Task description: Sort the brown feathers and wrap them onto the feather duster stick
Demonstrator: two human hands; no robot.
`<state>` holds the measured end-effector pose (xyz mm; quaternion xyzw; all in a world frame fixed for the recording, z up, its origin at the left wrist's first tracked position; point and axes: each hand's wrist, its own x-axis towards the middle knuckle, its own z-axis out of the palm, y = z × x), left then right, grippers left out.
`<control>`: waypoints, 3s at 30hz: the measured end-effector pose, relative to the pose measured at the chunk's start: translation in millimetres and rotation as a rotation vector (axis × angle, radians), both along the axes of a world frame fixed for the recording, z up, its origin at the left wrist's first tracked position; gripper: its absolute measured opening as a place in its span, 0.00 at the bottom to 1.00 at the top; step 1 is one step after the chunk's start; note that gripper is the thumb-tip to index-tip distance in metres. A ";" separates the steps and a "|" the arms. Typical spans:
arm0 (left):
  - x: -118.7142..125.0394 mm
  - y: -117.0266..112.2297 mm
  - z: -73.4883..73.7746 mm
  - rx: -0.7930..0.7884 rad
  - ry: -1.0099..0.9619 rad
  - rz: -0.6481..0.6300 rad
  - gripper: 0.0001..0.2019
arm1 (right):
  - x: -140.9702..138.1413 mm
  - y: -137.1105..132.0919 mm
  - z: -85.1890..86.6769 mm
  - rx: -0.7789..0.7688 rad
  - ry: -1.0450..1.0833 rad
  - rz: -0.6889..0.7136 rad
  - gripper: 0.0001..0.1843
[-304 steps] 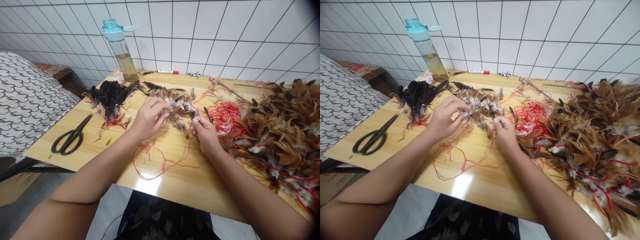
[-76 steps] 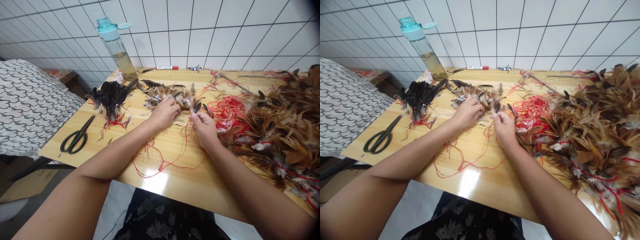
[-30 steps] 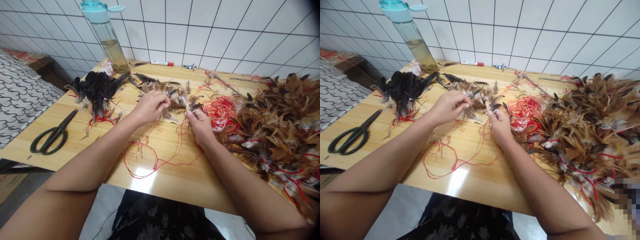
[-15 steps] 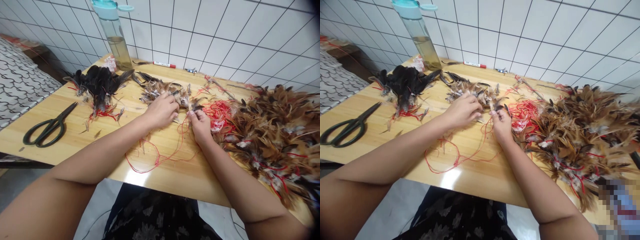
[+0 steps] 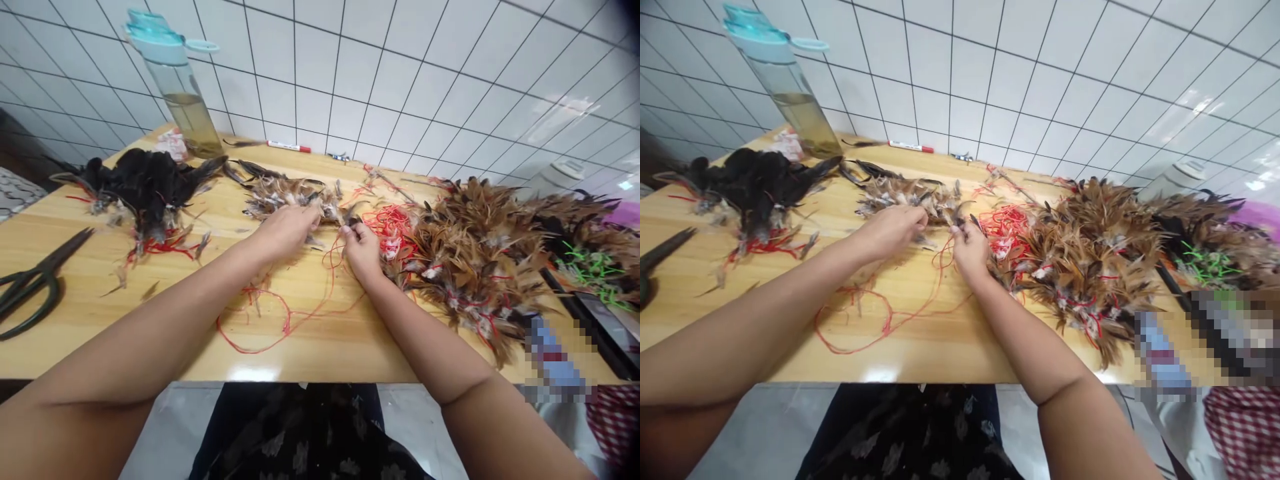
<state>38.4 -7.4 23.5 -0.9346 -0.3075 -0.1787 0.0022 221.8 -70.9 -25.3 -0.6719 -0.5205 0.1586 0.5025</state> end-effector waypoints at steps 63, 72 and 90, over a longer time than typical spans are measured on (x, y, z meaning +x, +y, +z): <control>19.8 -31.8 -2.4 -0.706 -0.626 0.097 0.06 | -4.7 -8.6 2.0 -0.106 0.276 0.275 0.13; 23.3 -26.4 -21.3 -1.011 -0.852 0.029 0.07 | -5.1 -7.4 -1.3 -0.123 0.236 0.338 0.12; 21.5 -24.1 -23.6 -1.219 -0.869 -0.150 0.17 | -2.4 -12.8 10.3 -0.165 0.057 0.476 0.09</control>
